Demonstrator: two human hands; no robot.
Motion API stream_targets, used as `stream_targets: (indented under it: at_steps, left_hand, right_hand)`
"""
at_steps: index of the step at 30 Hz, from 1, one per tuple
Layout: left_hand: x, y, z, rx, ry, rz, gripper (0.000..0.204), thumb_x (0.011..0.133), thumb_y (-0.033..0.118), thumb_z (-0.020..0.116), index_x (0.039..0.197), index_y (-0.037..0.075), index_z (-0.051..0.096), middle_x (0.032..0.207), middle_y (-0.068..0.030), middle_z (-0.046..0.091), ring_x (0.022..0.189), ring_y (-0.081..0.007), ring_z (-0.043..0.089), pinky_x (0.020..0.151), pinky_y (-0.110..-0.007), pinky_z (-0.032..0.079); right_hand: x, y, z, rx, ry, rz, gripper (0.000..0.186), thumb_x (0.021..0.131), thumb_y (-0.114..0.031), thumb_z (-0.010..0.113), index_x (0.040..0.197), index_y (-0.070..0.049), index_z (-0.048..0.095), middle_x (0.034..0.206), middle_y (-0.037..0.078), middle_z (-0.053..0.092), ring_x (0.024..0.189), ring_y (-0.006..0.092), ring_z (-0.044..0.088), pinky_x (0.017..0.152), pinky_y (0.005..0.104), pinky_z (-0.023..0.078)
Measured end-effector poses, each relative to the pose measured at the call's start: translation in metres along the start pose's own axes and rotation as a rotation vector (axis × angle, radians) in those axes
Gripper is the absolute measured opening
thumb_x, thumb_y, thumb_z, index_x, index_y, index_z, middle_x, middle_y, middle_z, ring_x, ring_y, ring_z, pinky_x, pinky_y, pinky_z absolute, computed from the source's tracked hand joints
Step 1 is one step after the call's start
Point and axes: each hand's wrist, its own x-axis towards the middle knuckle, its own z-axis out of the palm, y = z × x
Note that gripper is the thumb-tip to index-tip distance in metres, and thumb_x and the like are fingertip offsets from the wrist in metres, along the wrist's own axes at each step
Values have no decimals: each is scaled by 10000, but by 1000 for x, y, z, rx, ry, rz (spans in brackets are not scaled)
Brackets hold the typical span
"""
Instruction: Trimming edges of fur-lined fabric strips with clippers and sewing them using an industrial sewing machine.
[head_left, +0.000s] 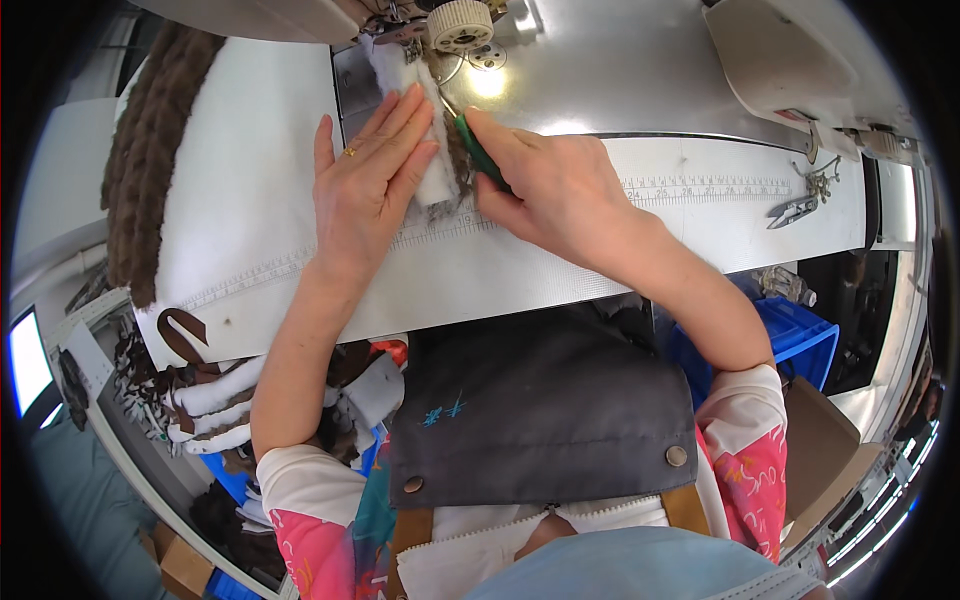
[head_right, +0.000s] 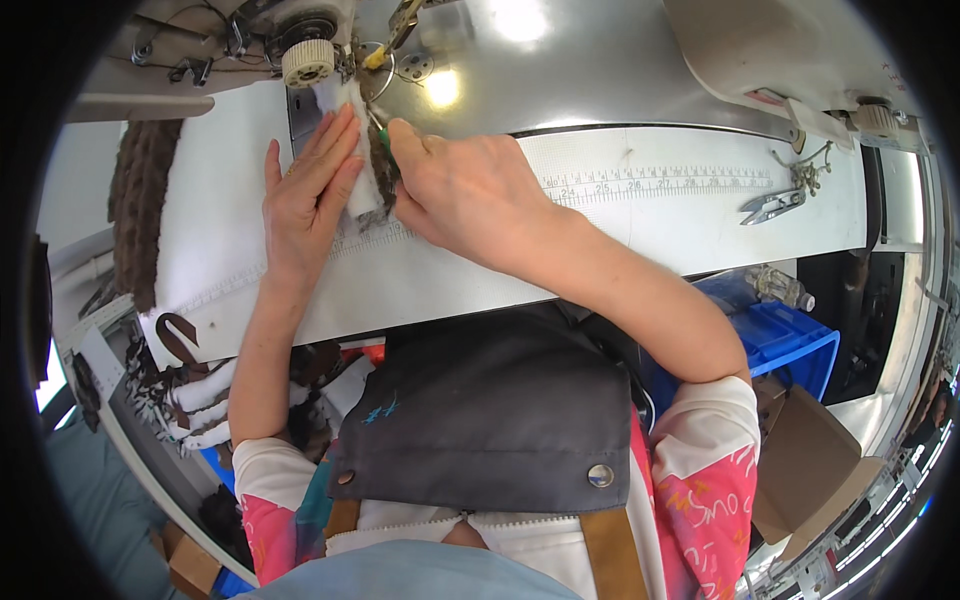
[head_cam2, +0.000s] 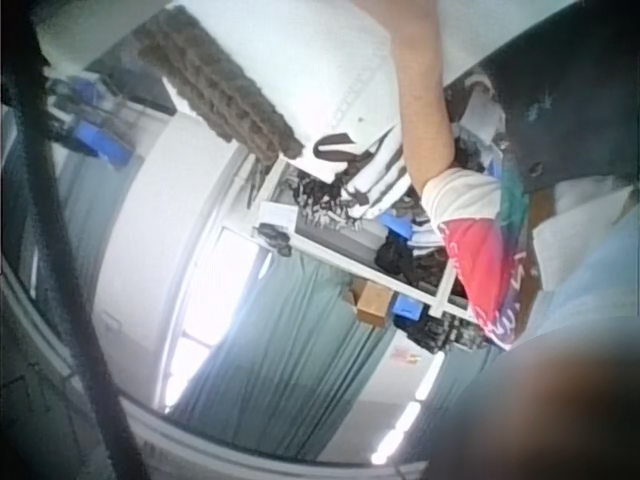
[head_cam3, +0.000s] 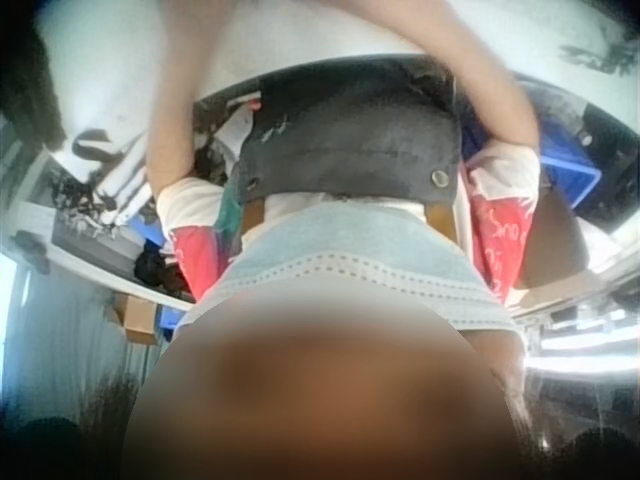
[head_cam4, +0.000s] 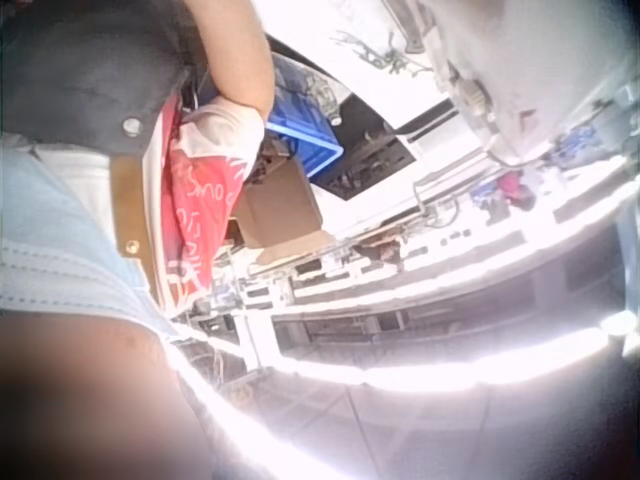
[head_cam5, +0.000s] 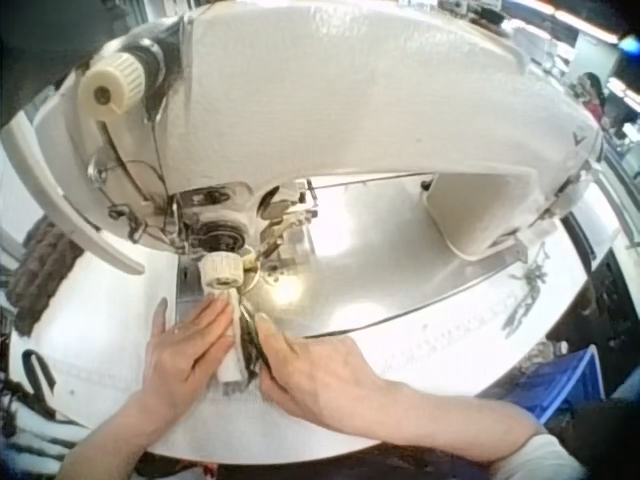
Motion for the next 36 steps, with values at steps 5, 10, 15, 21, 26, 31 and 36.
stream_targets:
  at_steps: [5, 10, 15, 21, 26, 31, 36]
  left_hand:
    - [1, -2, 1, -5, 9, 3, 267, 856, 238, 597, 1098, 132, 639, 1186, 4, 592, 1116, -153, 546, 1017, -466, 250]
    - [2, 0, -5, 121, 26, 89, 244, 821, 214, 631, 1044, 118, 652, 1132, 25, 615, 1032, -151, 575, 991, -447, 293]
    - [2, 4, -6, 9, 52, 64, 235, 780, 182, 660, 1001, 103, 657, 1057, 50, 612, 933, -155, 562, 956, -458, 336]
    - [17, -8, 2, 8, 119, 111, 216, 781, 175, 658, 981, 92, 657, 1021, 36, 611, 901, -173, 564, 940, -463, 351]
    - [26, -21, 8, -25, 173, 191, 189, 785, 168, 653, 958, 91, 656, 961, 21, 606, 869, -188, 560, 917, -456, 368]
    - [13, -14, -1, -8, 106, 205, 215, 768, 141, 666, 975, 84, 646, 968, 14, 590, 880, -189, 552, 901, -446, 384]
    - [10, 1, -3, 27, 130, 156, 251, 730, 95, 690, 976, 76, 643, 970, 8, 602, 868, -197, 574, 867, -415, 419]
  right_hand:
    - [-6, 7, -14, 19, -74, -176, 425, 719, -81, 589, 1121, 27, 505, 640, 111, 554, 547, 301, 561, 489, 376, 440]
    - [-15, 3, -26, -48, -164, -218, 392, 696, -67, 579, 1073, 30, 525, 594, 99, 535, 517, 294, 557, 468, 374, 438]
    - [-18, 3, -25, -48, -192, -142, 477, 702, -84, 588, 1171, -19, 522, 642, 90, 553, 521, 271, 547, 491, 356, 431]
    - [1, 13, -26, -76, -177, -146, 459, 711, -83, 584, 1163, -15, 535, 683, 108, 582, 549, 276, 566, 498, 364, 431]
    - [4, 11, -24, -83, -136, -145, 443, 718, -88, 586, 1154, -16, 547, 678, 127, 586, 550, 286, 565, 502, 370, 430]
    - [-29, 15, -32, 61, -92, 31, 513, 726, -102, 601, 1224, -16, 514, 640, 130, 567, 524, 270, 553, 537, 316, 454]
    - [-7, 15, -30, 53, -59, -18, 477, 735, -79, 587, 1204, -16, 528, 668, 132, 570, 533, 277, 543, 525, 333, 437]
